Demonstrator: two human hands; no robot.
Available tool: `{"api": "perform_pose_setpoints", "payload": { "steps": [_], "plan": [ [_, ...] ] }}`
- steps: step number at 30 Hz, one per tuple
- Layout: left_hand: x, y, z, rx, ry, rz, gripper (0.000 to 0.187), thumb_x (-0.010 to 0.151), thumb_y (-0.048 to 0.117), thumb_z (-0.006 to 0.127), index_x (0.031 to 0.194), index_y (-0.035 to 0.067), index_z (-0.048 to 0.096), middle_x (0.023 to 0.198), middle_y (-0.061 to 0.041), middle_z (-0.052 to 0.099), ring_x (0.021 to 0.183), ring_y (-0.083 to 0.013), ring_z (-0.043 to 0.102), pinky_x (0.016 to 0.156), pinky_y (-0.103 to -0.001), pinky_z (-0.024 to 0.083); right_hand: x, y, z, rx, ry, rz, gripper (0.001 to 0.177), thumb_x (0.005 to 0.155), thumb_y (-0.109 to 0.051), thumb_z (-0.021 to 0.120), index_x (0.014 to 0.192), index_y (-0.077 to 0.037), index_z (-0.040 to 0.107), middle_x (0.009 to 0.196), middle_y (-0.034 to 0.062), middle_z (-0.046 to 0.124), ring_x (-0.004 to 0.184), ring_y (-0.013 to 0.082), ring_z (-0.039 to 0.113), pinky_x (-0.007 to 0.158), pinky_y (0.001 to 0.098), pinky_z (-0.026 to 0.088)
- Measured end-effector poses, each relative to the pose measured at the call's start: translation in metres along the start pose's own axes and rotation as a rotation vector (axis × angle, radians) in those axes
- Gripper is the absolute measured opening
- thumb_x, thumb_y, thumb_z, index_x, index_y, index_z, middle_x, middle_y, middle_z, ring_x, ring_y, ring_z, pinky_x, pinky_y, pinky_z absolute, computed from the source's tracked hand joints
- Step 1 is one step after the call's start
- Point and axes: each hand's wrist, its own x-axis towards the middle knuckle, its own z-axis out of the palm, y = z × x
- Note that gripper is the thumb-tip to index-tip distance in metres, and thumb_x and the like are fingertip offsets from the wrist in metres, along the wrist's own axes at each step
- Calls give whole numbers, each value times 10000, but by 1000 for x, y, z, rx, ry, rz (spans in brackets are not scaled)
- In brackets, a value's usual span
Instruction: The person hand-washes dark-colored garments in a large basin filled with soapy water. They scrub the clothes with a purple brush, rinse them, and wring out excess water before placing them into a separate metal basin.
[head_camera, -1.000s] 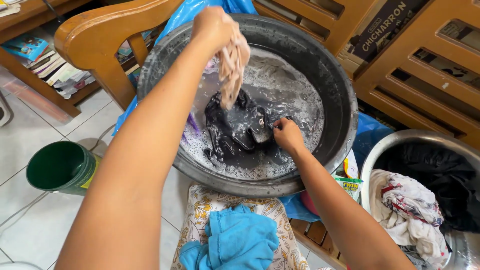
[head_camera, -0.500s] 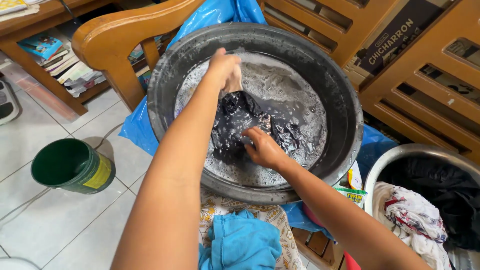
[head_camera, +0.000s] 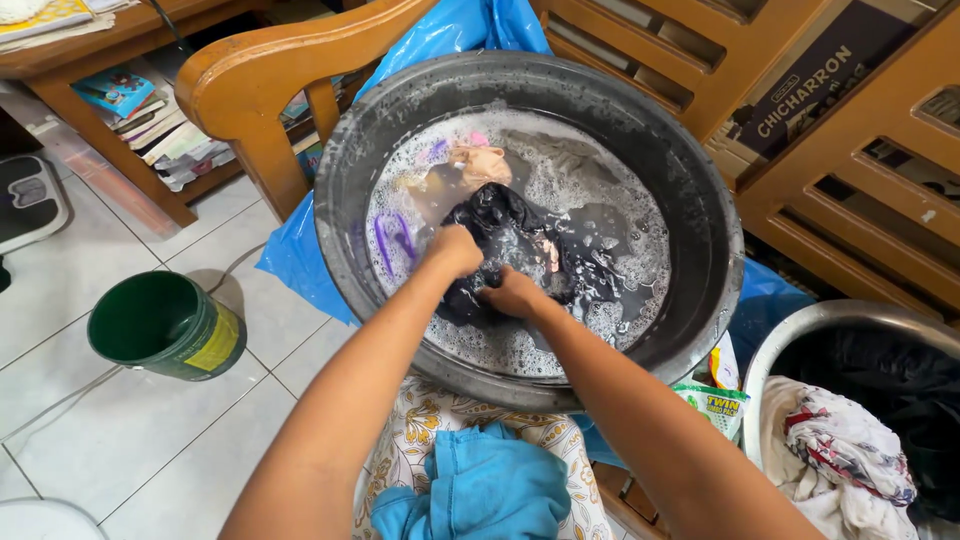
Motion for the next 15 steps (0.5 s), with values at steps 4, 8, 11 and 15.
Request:
{"api": "perform_pose_setpoints", "payload": {
  "steps": [4,8,11,15],
  "plan": [
    [-10,-10,17,139,-246,181,732,753,382,807,1341,-8,613,1396,-255,591,1301,-370,592,1089,-408,479,-32,11,-46,148,-244,161,736,831,-597,715,1224,25,735,1187,218,762,1072,310,721,957,413,550],
    [-15,-15,17,132,-438,260,1261,659,639,901,1559,-6,298,1592,-228,367,1445,-351,409,1149,-430,384,-65,14,-113,573,-86,354,629,942,-569,607,1363,-102,627,1345,94,652,1142,248,591,929,486,472],
    [-23,-5,16,137,-522,321,1331,630,648,937,1557,-58,295,1597,-256,384,1458,-357,418,1158,-418,392,-81,13,-164,1262,15,130,334,1010,-393,589,1148,-91,624,1163,96,703,1069,255,694,981,455,560],
    [-41,14,6,41,-384,148,995,738,511,842,1472,-4,412,1446,-220,481,1302,-356,514,1032,-478,459,-95,-6,-220,1368,130,-102,320,1038,-389,542,1063,-91,655,1014,73,746,964,253,722,945,437,587]
  ]
}}
